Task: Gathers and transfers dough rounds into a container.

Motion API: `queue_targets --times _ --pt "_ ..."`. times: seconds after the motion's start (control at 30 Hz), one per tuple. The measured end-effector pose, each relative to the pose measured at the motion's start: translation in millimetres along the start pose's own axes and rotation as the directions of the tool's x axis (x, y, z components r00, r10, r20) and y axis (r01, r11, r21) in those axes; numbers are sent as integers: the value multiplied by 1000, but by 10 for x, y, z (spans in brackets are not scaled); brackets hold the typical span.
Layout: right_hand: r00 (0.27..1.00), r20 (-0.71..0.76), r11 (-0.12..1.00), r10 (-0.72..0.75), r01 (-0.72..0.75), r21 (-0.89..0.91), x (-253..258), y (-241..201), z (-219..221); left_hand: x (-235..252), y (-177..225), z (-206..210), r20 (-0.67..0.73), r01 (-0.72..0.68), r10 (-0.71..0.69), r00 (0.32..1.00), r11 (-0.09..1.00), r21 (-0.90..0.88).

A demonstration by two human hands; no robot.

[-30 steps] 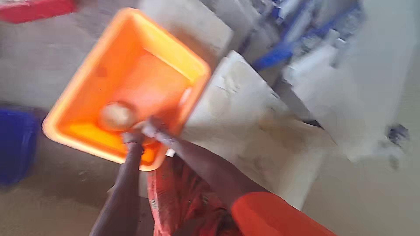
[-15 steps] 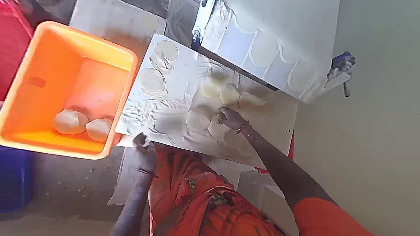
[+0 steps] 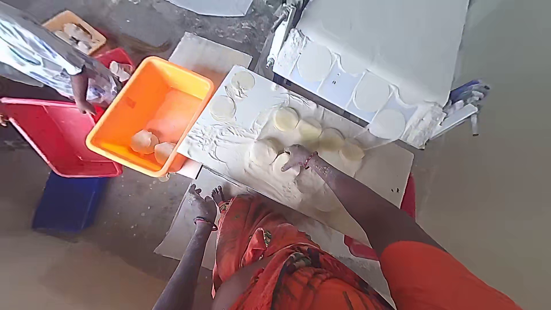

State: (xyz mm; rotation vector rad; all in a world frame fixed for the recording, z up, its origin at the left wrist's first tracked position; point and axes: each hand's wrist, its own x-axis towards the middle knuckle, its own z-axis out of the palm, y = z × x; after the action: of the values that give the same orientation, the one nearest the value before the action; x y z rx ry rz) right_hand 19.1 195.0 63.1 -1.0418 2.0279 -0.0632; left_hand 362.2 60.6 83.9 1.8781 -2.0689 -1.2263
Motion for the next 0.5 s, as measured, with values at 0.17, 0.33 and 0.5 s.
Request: queue_targets --times 0.17,0.33,0.5 --pt "945 -324 996 -45 66 53 -588 -331 -53 -174 120 -18 28 -13 16 999 996 -90" --pt "749 -655 979 105 39 201 -746 -135 118 -226 181 -33 65 -29 36 997 994 -109" --pt "652 -739 955 171 75 287 -578 18 390 -184 160 -214 68 -72 78 995 994 -83"
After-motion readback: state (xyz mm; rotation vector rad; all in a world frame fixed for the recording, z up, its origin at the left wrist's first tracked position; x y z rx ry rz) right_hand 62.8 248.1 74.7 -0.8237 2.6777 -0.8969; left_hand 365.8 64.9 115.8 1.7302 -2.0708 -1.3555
